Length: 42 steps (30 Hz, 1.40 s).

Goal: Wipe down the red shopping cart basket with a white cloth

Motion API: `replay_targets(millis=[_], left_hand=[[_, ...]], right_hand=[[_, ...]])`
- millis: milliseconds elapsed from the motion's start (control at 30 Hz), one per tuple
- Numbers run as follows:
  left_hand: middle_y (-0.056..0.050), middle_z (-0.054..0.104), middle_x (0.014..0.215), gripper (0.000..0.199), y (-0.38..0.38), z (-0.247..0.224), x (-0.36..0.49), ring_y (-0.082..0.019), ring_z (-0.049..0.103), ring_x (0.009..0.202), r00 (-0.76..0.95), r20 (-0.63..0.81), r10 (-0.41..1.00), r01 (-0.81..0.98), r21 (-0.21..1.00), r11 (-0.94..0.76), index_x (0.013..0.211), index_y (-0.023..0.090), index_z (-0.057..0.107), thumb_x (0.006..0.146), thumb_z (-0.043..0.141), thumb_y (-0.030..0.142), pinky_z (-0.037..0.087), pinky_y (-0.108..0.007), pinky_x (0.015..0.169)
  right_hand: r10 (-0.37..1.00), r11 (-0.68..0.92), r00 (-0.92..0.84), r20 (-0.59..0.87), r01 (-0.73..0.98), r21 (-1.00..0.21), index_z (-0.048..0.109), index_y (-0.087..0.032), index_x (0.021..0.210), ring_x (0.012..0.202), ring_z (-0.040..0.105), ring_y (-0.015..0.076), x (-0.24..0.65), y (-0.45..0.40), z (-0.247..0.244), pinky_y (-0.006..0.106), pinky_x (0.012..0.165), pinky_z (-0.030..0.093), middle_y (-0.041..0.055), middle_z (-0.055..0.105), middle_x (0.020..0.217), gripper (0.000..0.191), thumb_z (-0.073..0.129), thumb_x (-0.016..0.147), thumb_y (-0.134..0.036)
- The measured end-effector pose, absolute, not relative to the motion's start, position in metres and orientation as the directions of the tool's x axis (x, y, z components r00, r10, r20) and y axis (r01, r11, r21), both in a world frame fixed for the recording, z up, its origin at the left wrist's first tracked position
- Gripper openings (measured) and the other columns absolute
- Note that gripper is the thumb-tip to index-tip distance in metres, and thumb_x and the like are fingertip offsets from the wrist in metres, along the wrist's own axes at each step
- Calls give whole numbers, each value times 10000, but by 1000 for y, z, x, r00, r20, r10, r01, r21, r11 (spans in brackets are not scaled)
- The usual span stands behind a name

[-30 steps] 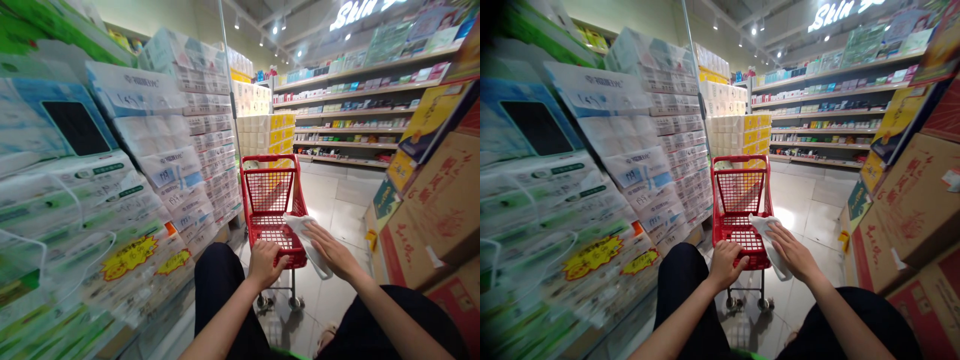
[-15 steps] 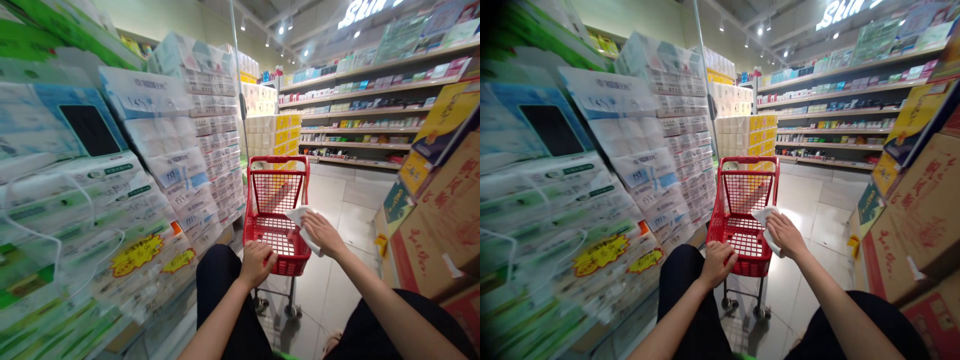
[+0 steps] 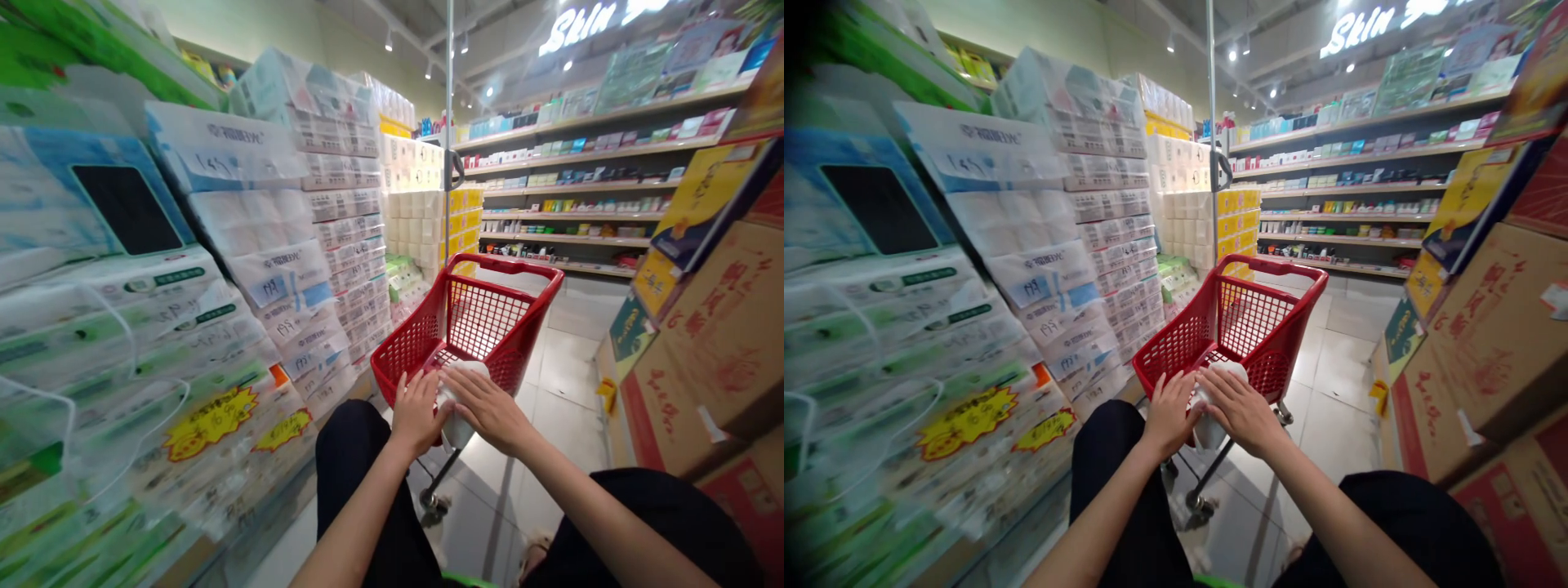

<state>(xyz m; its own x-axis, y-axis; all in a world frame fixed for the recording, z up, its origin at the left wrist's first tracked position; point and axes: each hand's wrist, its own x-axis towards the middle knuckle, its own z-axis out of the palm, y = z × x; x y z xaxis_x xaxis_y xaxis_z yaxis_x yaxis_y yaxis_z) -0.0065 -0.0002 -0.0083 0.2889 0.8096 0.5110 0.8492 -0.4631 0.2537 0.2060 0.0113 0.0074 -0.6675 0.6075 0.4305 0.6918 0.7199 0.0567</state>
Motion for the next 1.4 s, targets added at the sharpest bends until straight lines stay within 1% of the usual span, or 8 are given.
replay_targets(millis=[233,467,633,767,933,1133,1300,1400], left_hand=[[-104,637,1283,759,1,-3,-3,-286,592,1118,333,426,841,883,173,-437,1459,231,434,888,425,731,332,-479,1056],[-93,708,1063,730,5,-5,8,-263,625,933,343,455,822,890,121,-439,1460,229,447,896,461,694,363,-431,957],[-90,703,1058,764,2,-3,14,-261,623,923,365,459,810,881,110,-460,1519,235,351,904,468,673,375,-424,936],[-106,653,1226,825,1,-2,15,-278,610,1033,358,458,814,871,150,-467,1556,241,250,888,524,640,380,-430,968],[-115,359,1555,858,4,-8,12,-297,496,1273,359,448,819,851,204,-485,1578,255,138,867,605,370,345,-447,1067],[-90,69,1647,819,4,-11,2,-260,210,1487,360,500,788,769,320,-554,1579,262,-18,912,453,195,247,-504,1160],[-158,-21,1638,966,-5,-12,-10,-316,70,1512,457,593,663,638,301,-709,1573,212,-56,866,592,329,141,-598,1179],[-151,160,1616,873,-12,-13,-19,-319,198,1486,545,620,565,565,226,-794,1568,253,137,855,632,354,106,-606,1187]], right_hand=[[796,394,-390,463,914,93,131,-330,1553,1494,159,206,318,62,16,480,1218,181,-21,185,1621,605,250,998,-539],[827,164,-173,535,984,65,337,-357,1493,1492,166,243,371,68,22,523,1191,213,-10,143,1638,561,233,982,-564],[800,284,-263,540,958,47,441,-319,1438,1465,240,254,319,37,14,528,1202,183,31,337,1571,526,288,985,-537],[766,445,-387,513,895,12,373,-308,1483,1439,293,254,262,7,8,506,1194,221,52,415,1521,550,353,977,-525],[716,569,-487,500,823,-12,247,-289,1537,1445,283,262,211,-22,5,506,1183,245,66,346,1565,631,389,968,-523],[664,683,-582,469,727,-64,174,-218,1556,1460,257,264,183,-37,6,511,1203,225,91,331,1571,707,420,957,-504],[684,714,-578,445,655,-246,124,-200,1559,1451,276,249,178,-45,14,486,1203,247,97,337,1566,760,477,930,-439],[734,677,-509,449,605,-420,126,-230,1548,1408,358,208,187,-42,22,428,1160,339,90,359,1550,686,429,954,-390]])
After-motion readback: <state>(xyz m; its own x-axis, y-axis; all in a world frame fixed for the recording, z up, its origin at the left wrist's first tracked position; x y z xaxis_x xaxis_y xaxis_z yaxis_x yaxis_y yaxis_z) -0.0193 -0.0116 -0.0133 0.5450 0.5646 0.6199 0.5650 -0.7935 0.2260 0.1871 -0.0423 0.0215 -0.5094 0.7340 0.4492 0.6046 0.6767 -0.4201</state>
